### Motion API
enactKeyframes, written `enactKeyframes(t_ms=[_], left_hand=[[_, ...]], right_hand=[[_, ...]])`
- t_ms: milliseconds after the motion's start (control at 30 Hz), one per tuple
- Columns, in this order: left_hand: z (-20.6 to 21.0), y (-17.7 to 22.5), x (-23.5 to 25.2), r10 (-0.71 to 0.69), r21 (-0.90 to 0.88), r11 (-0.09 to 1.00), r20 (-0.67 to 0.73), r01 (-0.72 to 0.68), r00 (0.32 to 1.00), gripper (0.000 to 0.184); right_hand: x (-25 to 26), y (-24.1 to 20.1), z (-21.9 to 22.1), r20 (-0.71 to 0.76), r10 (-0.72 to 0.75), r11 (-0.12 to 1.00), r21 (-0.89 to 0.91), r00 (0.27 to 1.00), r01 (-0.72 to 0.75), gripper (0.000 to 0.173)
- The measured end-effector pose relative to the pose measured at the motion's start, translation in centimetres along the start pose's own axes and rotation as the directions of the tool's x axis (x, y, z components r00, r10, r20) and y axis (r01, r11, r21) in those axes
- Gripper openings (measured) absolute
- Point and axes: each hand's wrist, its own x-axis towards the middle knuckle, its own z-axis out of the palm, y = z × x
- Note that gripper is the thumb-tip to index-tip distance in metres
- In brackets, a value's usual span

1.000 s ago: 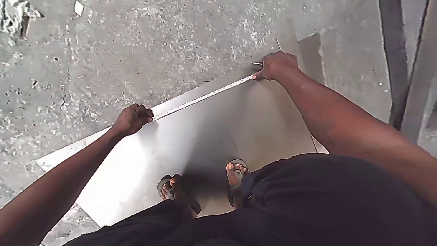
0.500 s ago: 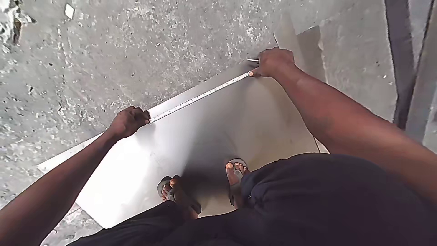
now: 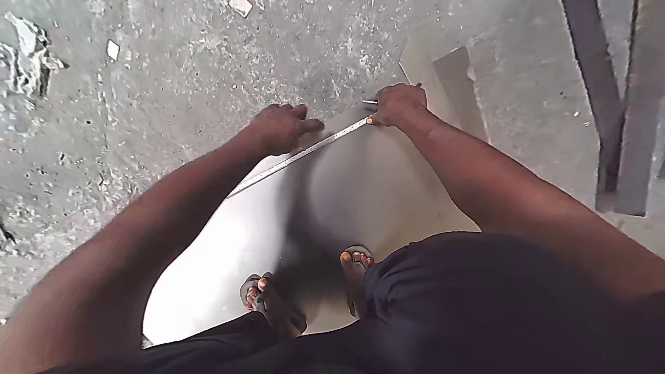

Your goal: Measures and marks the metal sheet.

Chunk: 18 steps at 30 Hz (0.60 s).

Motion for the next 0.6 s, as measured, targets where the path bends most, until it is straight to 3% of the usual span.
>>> enactKeyframes(t_ms=[133, 233, 433, 600], left_hand=[[0.2, 2.5, 5.5, 0.003, 0.116, 0.993, 0.100, -0.015, 0.995, 0.087], [1.2, 3.0, 7.6, 0.015, 0.192, 0.981, 0.134, -0.041, 0.991, 0.093], [0.7, 3.6, 8.4, -0.081, 0.220, 0.975, 0.183, 0.039, 0.980, 0.093], [0.6, 4.0, 8.3, -0.101, 0.223, 0.973, 0.151, 0.065, 0.983, 0.086]], right_hand=[[-0.2, 0.2, 0.0, -0.007, -0.015, 1.000, 0.025, 1.000, 0.015, 0.051], [-0.4, 0.5, 0.4, -0.017, -0.021, 0.998, 0.056, 1.000, 0.022, 0.049], [-0.2, 1.1, 0.6, -0.020, -0.043, 0.995, 0.093, 0.999, 0.045, 0.047], [-0.1, 2.8, 1.0, -0.023, -0.143, 0.972, 0.186, 0.989, 0.145, 0.057]])
